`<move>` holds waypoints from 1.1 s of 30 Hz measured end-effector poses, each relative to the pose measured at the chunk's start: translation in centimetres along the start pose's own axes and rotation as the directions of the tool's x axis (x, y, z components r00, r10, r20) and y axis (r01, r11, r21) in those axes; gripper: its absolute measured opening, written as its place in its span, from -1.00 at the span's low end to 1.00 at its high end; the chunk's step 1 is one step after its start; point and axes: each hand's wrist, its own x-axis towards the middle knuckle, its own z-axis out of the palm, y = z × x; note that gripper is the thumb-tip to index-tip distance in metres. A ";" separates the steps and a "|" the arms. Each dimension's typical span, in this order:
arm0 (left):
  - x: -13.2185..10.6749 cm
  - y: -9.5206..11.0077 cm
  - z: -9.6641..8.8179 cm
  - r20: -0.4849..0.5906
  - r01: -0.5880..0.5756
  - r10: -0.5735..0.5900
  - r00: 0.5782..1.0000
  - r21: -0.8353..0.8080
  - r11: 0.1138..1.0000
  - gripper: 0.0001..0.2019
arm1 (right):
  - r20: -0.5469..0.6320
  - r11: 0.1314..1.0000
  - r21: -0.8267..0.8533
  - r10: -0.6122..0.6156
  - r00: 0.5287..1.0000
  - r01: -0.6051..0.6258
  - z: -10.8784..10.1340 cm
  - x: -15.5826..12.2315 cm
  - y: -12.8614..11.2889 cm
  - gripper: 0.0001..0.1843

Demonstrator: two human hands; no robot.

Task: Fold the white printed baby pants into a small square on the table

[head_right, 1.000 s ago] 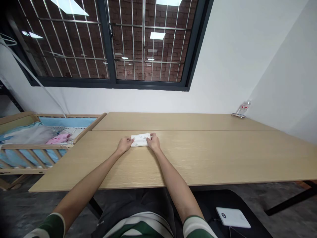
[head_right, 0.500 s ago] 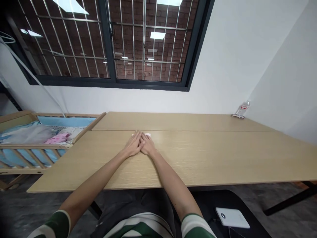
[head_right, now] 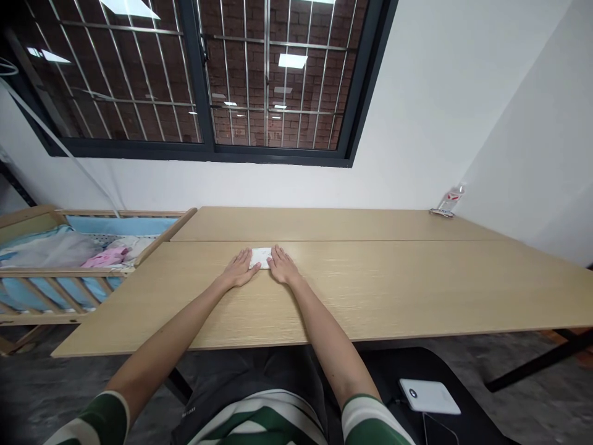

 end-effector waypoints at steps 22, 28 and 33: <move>-1.5 0.6 -1.7 -0.062 -0.123 0.119 0.991 -0.056 0.991 -0.24 | -0.129 0.980 0.089 -0.164 0.978 0.177 -0.6 -0.6 1.4 -0.23; -1.6 1.0 -2.7 -0.165 -0.133 0.105 0.981 -0.170 0.977 -0.60 | -0.301 0.966 0.199 -0.102 0.948 0.167 -0.6 -0.5 0.8 -0.46; -1.4 1.5 -3.5 -0.265 -0.095 -0.001 0.964 -0.350 0.932 -0.61 | -0.301 0.739 0.664 0.131 0.945 0.109 -1.3 -0.8 -0.3 -0.40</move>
